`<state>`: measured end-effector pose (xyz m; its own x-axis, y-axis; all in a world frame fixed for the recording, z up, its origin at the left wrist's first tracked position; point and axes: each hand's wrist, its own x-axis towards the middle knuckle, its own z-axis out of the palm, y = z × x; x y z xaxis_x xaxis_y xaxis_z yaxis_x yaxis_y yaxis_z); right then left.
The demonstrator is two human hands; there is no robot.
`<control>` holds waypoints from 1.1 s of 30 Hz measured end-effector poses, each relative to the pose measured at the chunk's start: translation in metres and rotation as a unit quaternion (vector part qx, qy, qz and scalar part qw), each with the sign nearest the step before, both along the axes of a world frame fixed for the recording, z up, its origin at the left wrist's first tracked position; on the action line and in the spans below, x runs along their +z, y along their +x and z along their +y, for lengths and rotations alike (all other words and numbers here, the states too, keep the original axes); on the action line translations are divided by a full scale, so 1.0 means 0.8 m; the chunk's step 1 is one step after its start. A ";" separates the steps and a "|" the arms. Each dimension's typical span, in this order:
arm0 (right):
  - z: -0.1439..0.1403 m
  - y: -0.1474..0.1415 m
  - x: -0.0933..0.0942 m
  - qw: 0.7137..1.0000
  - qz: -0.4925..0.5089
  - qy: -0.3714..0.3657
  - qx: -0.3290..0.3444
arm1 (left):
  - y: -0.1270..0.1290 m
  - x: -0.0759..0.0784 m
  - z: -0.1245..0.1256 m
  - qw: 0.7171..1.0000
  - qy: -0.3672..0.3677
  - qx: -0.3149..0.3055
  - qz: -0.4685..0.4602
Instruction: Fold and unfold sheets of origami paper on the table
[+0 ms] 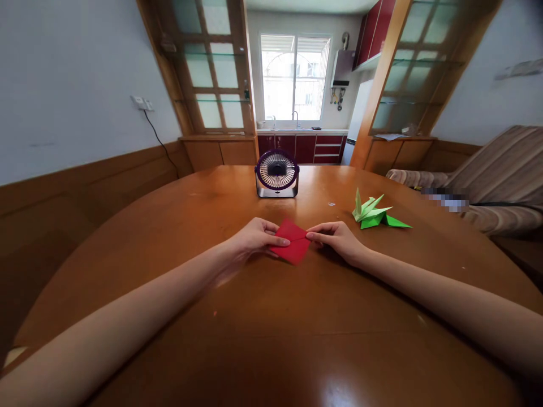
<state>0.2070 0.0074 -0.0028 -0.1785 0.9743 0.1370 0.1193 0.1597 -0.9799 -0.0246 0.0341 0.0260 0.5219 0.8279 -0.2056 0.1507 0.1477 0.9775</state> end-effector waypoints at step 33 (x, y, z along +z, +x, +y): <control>0.004 0.000 -0.005 0.992 -0.013 0.096 0.080 | -0.005 -0.002 0.009 0.998 -0.022 -0.062 0.025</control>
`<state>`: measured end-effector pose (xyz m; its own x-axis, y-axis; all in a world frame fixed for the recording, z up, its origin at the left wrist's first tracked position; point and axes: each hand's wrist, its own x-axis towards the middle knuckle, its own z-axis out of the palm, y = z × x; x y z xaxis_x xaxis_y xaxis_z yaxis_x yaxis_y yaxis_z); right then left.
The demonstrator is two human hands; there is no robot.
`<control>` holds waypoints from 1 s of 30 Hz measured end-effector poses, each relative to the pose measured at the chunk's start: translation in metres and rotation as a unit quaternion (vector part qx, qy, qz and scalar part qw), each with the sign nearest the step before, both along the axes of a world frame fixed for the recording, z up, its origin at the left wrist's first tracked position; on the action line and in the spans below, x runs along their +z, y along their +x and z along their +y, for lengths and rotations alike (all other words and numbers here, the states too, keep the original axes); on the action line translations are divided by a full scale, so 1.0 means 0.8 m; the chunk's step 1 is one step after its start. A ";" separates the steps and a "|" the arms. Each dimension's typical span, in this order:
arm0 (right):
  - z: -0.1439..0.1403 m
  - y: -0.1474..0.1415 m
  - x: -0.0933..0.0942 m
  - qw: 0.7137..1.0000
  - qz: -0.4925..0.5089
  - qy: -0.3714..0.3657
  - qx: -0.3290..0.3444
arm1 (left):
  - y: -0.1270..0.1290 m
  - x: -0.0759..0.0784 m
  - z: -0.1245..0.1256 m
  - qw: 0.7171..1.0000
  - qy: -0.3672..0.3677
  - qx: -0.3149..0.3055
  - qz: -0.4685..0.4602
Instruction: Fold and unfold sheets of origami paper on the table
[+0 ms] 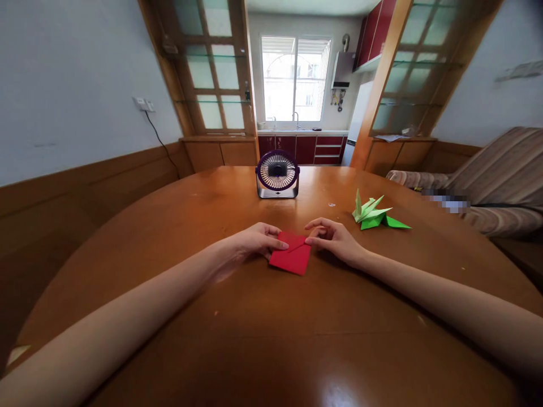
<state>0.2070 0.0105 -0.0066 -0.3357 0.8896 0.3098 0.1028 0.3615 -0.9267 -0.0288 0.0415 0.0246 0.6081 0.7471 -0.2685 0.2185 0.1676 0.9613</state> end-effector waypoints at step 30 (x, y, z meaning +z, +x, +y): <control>-0.008 0.001 -0.003 0.928 -0.264 0.260 0.044 | -0.004 -0.022 0.001 0.855 0.476 0.019 0.203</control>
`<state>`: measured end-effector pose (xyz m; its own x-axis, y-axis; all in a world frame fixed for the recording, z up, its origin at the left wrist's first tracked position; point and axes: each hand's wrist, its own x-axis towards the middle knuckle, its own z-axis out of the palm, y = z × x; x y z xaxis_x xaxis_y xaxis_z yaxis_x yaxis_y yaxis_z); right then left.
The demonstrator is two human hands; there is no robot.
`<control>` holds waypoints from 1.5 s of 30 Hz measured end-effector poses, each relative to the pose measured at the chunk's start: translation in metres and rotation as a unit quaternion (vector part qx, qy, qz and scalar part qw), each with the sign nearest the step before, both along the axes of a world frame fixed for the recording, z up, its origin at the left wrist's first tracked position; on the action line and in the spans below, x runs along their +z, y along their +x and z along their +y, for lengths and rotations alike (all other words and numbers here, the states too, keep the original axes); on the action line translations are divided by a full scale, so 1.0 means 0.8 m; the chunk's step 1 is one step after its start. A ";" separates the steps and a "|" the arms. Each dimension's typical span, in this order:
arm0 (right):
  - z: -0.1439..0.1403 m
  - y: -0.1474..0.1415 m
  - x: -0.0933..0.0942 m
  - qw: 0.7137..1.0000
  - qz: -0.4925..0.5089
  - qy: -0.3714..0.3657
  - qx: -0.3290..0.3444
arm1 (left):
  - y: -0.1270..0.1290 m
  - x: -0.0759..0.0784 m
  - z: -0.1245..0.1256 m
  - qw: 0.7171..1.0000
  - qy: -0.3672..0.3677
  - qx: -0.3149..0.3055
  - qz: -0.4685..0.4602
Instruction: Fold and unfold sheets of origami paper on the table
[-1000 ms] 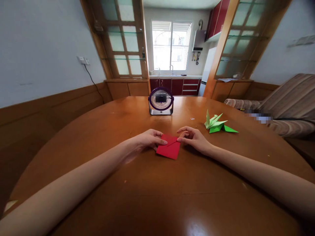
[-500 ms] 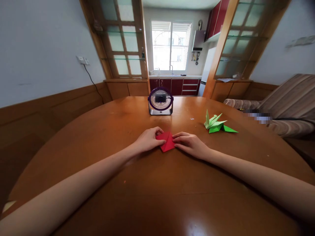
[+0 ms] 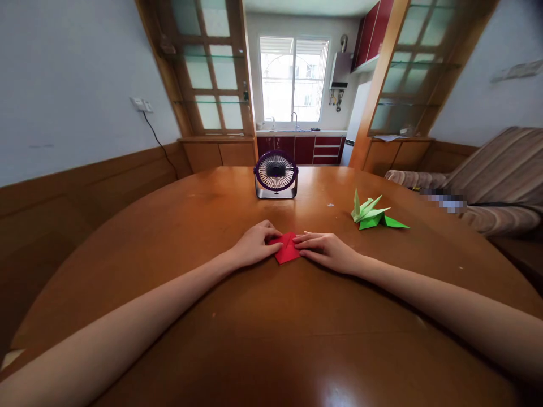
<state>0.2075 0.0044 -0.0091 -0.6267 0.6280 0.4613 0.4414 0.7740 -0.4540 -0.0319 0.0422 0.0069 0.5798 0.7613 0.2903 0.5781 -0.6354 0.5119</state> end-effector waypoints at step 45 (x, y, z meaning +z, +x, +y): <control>-0.023 -0.004 0.013 0.972 -0.146 0.171 -0.067 | -0.002 -0.011 -0.035 0.975 0.093 -0.094 0.181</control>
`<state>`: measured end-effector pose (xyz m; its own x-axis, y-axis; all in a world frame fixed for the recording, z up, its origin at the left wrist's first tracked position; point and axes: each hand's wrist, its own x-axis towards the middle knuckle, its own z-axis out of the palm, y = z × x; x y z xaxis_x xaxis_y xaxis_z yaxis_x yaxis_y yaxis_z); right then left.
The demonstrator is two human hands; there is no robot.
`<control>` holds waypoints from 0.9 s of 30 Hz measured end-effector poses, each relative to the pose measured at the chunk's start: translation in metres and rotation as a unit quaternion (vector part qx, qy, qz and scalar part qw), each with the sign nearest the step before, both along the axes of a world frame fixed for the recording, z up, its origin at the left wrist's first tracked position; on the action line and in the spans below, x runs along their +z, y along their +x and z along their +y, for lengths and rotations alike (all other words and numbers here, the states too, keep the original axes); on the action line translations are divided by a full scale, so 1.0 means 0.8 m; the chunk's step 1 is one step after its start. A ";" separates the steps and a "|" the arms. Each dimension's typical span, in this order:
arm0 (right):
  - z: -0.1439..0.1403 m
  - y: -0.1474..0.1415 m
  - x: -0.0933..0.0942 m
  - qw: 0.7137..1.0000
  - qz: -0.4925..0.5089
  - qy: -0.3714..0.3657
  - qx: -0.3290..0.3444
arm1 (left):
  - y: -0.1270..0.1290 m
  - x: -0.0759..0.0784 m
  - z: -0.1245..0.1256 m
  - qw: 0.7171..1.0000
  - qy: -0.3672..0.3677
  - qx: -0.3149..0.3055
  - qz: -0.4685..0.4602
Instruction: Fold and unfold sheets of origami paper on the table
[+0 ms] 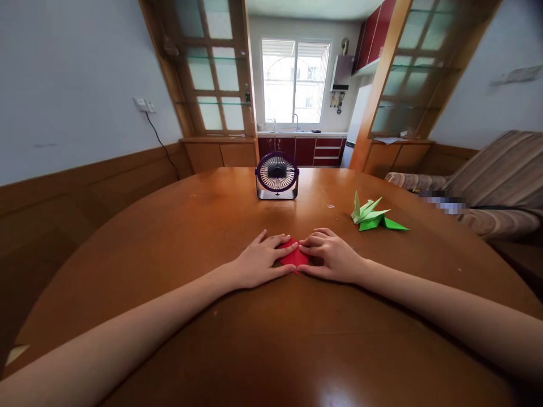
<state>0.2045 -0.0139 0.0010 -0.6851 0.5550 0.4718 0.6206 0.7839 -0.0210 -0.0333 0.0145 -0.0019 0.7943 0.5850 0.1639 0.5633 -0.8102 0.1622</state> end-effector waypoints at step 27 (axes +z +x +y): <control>0.007 0.019 0.001 0.984 -0.032 0.015 0.174 | 0.005 0.002 -0.020 0.993 -0.005 -0.101 -0.068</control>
